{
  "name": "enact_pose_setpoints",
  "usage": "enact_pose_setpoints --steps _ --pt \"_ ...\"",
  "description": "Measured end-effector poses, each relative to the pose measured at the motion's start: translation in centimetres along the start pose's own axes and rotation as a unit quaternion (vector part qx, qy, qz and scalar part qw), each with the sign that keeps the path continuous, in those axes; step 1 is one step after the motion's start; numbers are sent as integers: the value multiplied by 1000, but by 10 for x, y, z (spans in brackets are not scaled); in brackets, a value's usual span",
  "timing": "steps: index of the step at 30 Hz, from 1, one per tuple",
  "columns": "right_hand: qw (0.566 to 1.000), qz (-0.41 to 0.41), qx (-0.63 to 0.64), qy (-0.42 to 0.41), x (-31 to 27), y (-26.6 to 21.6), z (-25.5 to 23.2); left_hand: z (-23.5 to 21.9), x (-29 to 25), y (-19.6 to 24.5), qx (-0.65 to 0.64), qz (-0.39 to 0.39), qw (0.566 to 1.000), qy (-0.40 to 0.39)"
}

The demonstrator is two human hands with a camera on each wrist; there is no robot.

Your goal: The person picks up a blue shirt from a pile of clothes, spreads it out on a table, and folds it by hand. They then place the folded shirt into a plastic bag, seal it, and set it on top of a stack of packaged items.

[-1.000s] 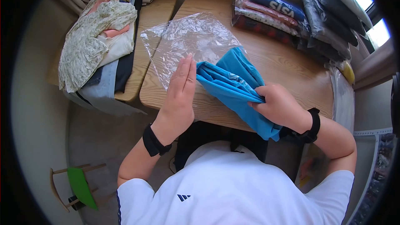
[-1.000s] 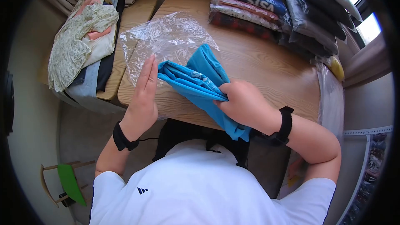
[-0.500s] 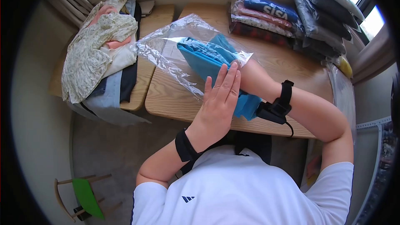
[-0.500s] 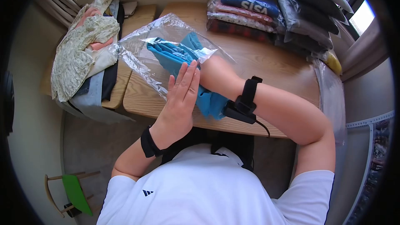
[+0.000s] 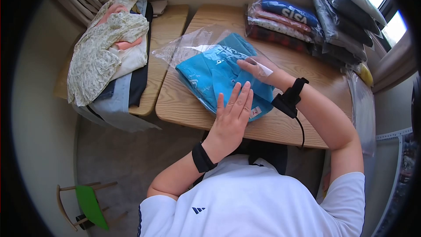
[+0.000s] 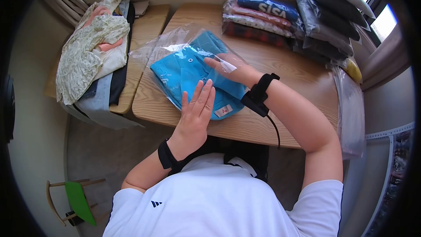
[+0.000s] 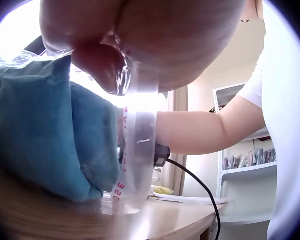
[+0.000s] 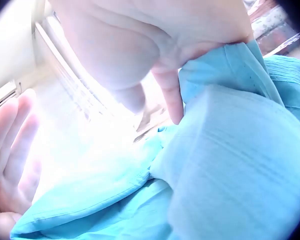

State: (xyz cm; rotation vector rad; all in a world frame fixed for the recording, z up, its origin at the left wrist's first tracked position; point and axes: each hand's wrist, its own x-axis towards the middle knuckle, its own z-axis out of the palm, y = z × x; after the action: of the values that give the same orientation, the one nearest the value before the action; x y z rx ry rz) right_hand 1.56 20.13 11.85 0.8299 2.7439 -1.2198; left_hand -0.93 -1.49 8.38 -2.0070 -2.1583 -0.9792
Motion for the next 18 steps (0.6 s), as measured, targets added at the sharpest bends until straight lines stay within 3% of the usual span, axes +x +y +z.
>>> enact_pose_setpoints --steps 2,4,6,7,8,10,11,12,13,14,16,18 --pt "967 -221 -122 -19 19 46 0 2 -1 -1 3 -2 1000 -4" --pt "978 -180 -106 -20 22 62 8 6 -6 -5 -8 5 1000 -13" --pt "930 -293 -222 19 22 71 14 5 -11 -7 -5 10 1000 -18" --pt "959 -221 -179 -8 24 75 17 4 -14 -8 -2 14 1000 -21" --pt "959 -221 -177 -10 15 66 21 2 -18 -9 -2 12 1000 -23" --pt "966 -93 -223 88 -20 34 36 -2 -30 -13 8 -9 999 47" --pt "936 -155 -286 136 -32 33 45 -4 -38 -14 8 -12 999 46" --pt "895 -217 -345 183 -45 26 51 -5 -46 -16 -9 -73 994 82" --pt "923 -215 -301 105 -58 18 53 -6 -53 -18 -25 -134 984 118" --pt "924 -216 -300 103 -68 12 56 -8 -59 -20 -25 -137 983 117" --pt "931 -273 -241 -40 -79 6 62 -10 -68 -25 -27 -191 980 57" --pt "910 -299 -281 -59 -76 15 70 -7 -72 -27 -41 -175 981 68"
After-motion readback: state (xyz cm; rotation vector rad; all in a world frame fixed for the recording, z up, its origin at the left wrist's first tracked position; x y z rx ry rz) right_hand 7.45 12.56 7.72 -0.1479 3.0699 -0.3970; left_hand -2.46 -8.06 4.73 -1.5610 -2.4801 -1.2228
